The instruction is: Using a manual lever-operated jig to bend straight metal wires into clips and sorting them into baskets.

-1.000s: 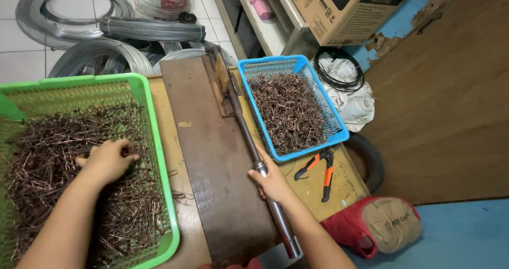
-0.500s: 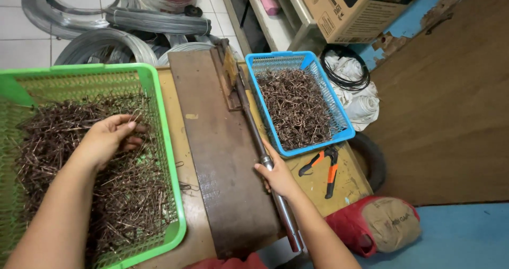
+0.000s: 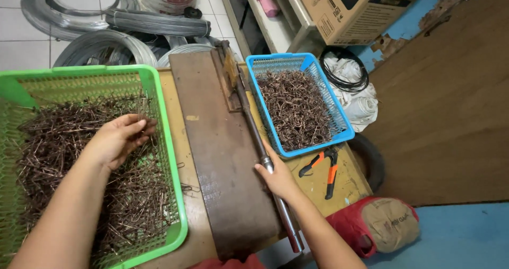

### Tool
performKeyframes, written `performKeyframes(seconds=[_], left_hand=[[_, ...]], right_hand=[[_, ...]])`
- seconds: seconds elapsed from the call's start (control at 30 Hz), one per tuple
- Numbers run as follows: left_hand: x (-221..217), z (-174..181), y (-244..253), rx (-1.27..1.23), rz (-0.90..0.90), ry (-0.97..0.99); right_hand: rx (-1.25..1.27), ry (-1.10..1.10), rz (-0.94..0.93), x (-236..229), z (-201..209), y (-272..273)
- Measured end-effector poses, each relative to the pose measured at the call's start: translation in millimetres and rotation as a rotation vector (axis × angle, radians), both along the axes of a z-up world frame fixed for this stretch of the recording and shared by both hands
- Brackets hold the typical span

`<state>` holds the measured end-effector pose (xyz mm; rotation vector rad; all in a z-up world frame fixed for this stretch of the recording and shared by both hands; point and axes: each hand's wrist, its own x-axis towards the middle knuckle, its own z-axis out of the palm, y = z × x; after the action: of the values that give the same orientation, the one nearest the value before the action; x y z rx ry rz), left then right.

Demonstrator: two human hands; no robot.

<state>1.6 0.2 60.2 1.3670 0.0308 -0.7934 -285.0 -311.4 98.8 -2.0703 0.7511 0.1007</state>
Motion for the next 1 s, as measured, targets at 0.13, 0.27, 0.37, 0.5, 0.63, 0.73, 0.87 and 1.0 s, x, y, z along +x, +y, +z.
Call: performKeyframes(seconds=[0.13, 0.27, 0.37, 0.5, 0.63, 0.73, 0.87, 1.0], left_hand=[[-3.5, -4.9, -33.5, 0.094, 0.042, -0.257], [1.6, -10.3, -92.2, 0.205, -0.025, -0.378], [38.9, -58.4, -152.3, 0.222, -0.016, -0.375], [75.9, -91.7, -209.1, 0.311, 0.036, -0.344], [104.0, -135.0, -249.0, 0.353, 0.026, -0.313], [98.4, -121.6, -260.4, 0.182, -0.007, -0.244], [98.6, -96.1, -265.6, 0.091, -0.11, -0.199], [116.5, -109.1, -286.8, 0.094, -0.178, -0.24]], right_hand=[[-0.112, 0.15, -0.017, 1.1, 29.4, 15.3], [-0.086, 0.113, 0.026, -2.0, 22.0, 3.8], [-0.124, 0.079, 0.071, 2.7, 48.0, -6.5], [-0.206, 0.167, 0.109, 12.3, 132.5, 3.6], [-0.229, 0.211, 0.109, 13.3, 143.6, 2.1], [-0.195, 0.191, 0.13, 12.4, 140.2, 3.7], [-0.15, 0.167, 0.122, 14.7, 114.3, -8.6], [-0.113, 0.17, 0.117, 7.9, 102.4, -12.0]])
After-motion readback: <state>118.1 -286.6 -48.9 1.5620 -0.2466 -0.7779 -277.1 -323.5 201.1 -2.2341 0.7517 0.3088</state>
